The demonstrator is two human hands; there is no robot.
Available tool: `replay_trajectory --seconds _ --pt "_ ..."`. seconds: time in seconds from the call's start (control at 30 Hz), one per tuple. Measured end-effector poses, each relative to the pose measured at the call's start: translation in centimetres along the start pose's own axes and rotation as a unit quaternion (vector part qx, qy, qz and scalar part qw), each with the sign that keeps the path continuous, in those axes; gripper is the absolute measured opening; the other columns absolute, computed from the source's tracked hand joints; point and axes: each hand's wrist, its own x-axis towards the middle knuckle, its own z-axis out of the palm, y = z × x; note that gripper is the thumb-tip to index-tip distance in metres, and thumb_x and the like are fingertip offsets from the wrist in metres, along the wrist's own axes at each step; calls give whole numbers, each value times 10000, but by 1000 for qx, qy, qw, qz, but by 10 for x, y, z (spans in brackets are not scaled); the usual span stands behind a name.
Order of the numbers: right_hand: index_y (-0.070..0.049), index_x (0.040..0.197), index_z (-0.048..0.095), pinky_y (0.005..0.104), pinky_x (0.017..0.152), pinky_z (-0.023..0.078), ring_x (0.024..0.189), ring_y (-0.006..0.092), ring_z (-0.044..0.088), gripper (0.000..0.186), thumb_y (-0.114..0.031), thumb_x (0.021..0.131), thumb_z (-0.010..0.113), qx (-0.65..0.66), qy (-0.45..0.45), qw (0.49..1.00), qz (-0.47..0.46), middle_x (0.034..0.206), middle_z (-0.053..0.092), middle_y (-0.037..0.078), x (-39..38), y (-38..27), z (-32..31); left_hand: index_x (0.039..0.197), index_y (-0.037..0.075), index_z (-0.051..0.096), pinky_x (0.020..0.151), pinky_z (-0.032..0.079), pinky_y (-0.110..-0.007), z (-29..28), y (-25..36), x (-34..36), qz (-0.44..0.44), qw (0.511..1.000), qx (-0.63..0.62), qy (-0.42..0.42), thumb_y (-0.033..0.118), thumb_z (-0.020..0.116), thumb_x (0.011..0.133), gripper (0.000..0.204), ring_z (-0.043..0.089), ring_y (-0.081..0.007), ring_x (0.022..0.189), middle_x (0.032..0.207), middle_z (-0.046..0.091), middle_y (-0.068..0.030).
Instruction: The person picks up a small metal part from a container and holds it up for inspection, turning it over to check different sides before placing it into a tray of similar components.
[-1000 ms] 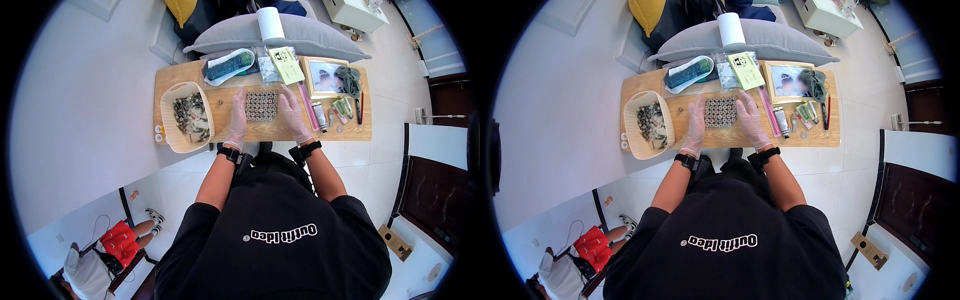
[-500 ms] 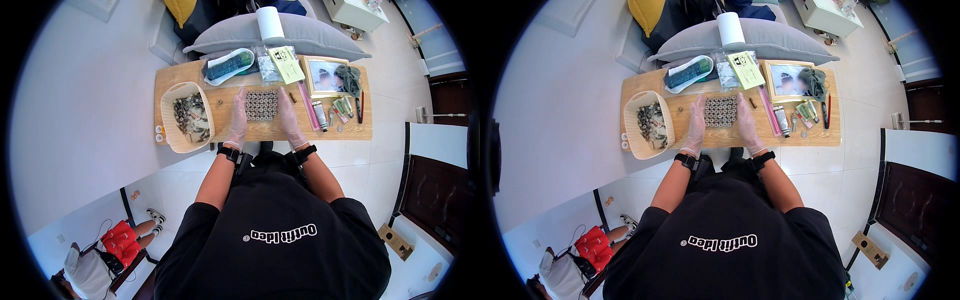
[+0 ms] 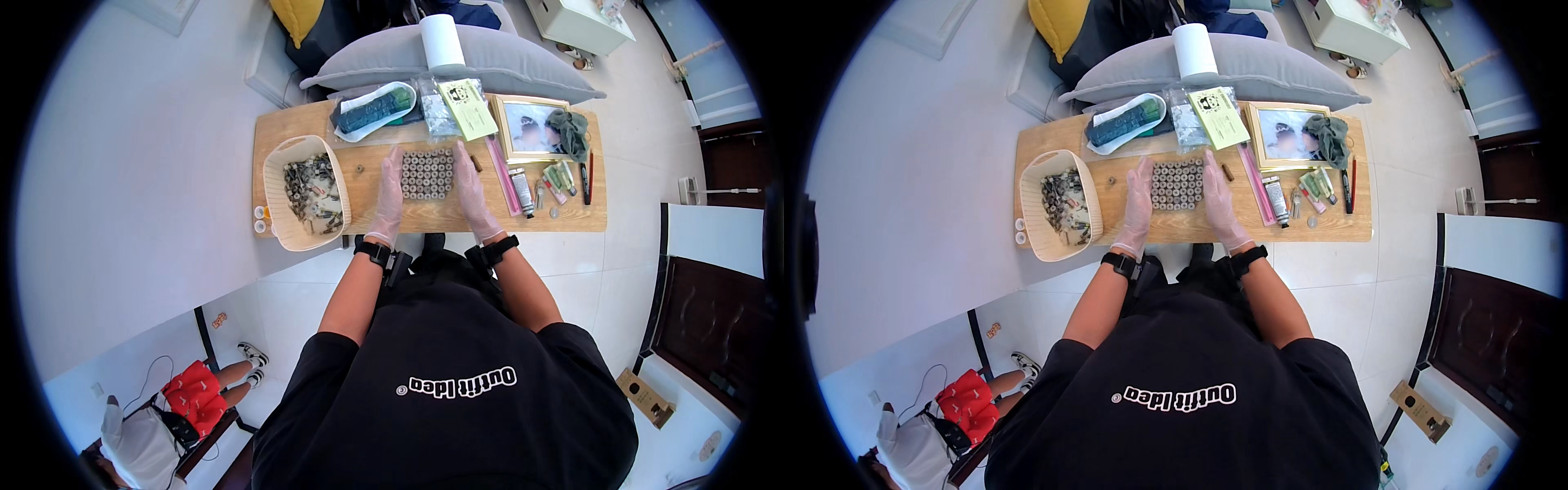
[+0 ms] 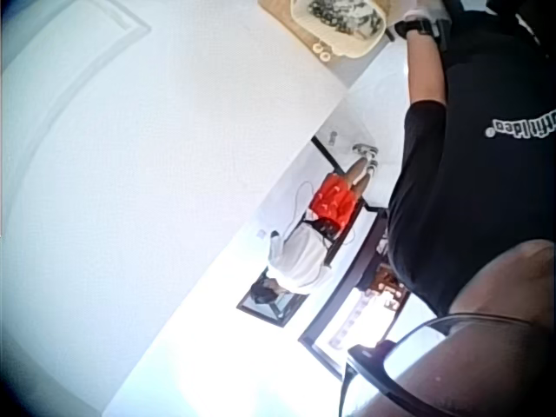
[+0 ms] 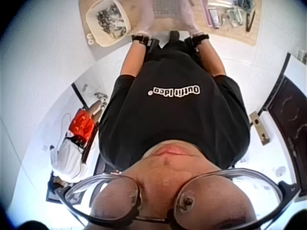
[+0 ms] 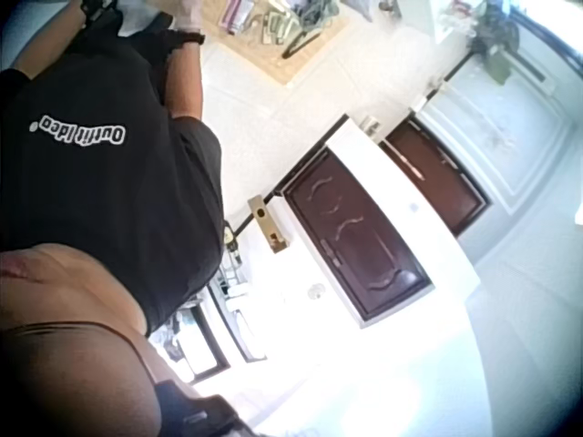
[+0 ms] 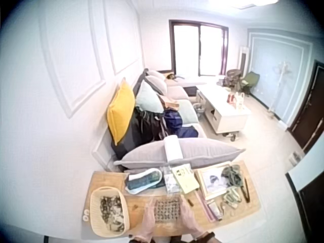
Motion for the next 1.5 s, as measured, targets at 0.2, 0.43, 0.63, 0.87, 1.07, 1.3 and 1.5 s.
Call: replay_trajectory --seconds 0.2,0.43,0.63,0.87,1.07,1.3,1.5 --pt "-15 1321 555 351 1071 357 1240 262 515 430 -309 1038 418 -144 31 988 -37 1318 576 167 18 -16 4 1515 -27 157 1203 80 -343 3 -1 -1 -2 1000 -29 8 572 145 1020 776 166 -248 1472 1579 201 -170" --pt "-14 1321 548 342 1054 374 1187 241 542 415 -285 1043 403 -182 27 982 -35 1278 600 152 25 -12 -4 1513 -21 170 1201 98 -341 5 2 0 -7 1000 -29 5 571 159 1020 770 182 -247 1467 1578 204 -165" --pt "-7 1319 545 336 1064 368 1227 221 517 403 -268 1039 420 -153 44 987 -31 1315 576 129 16 -25 1 1455 -30 320 1162 238 -370 -7 1 0 44 993 114 3 380 360 1037 587 327 -289 1406 1507 347 -190" --pt "-17 1270 566 325 1039 385 1212 206 523 315 -176 1009 490 -113 29 989 -86 1272 589 103 1 -86 32 1401 -7 418 1140 283 -400 25 94 -45 249 912 323 -42 206 512 956 502 386 -330 1370 1437 440 -201" --pt "-57 1177 611 346 972 452 1134 269 584 331 -55 849 651 -265 -92 941 -189 1188 632 118 4 -143 123 1228 -4 590 1100 345 -391 -34 209 -77 320 894 313 8 95 472 931 334 498 -296 1279 1300 569 -173" --pt "-124 1014 677 402 837 510 968 316 631 184 -134 830 661 -357 -233 884 -193 1020 680 96 15 -137 212 1144 -4 629 969 432 -305 -163 230 -133 212 930 208 218 49 453 964 257 570 -180 1089 1149 615 -92" --pt "-124 1037 683 404 770 532 879 301 670 222 -146 826 616 -563 -319 740 -181 930 691 107 56 -102 273 1054 -9 671 970 391 -290 -216 231 -165 123 928 183 300 158 480 969 267 572 -143 1022 1036 636 -64"
